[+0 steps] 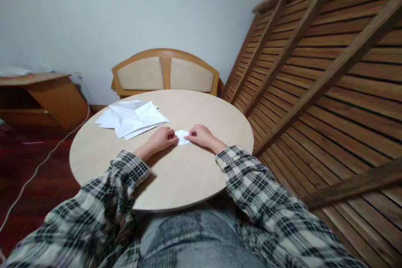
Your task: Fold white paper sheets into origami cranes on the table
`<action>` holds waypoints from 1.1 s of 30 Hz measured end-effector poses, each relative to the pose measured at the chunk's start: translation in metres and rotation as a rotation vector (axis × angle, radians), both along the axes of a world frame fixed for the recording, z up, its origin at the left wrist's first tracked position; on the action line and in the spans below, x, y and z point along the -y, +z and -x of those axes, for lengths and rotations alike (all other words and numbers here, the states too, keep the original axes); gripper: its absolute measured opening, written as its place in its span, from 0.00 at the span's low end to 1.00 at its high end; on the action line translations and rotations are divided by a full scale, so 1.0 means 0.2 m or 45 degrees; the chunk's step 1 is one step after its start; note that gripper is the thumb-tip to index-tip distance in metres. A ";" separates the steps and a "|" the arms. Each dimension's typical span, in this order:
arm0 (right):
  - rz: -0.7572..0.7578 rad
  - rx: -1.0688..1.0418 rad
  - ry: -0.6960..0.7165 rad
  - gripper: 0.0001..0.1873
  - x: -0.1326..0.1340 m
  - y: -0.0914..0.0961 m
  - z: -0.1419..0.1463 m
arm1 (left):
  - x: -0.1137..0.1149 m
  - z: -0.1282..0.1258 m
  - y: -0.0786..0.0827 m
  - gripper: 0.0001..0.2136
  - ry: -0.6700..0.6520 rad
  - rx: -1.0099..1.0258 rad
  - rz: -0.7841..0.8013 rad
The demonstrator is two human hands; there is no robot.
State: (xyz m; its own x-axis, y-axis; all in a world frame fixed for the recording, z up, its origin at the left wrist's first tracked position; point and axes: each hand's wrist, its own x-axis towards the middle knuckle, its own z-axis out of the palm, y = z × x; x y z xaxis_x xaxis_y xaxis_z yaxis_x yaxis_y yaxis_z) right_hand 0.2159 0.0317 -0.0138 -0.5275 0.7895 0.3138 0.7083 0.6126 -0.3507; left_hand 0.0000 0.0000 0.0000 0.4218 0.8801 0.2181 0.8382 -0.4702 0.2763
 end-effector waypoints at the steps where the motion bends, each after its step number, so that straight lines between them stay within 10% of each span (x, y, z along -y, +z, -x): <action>1: -0.001 0.012 -0.007 0.13 0.00 0.00 0.00 | 0.01 0.00 0.00 0.11 0.012 -0.003 -0.008; 33: 0.183 -0.236 -0.003 0.11 0.03 0.01 0.00 | -0.04 0.10 -0.01 0.14 -0.306 0.213 0.230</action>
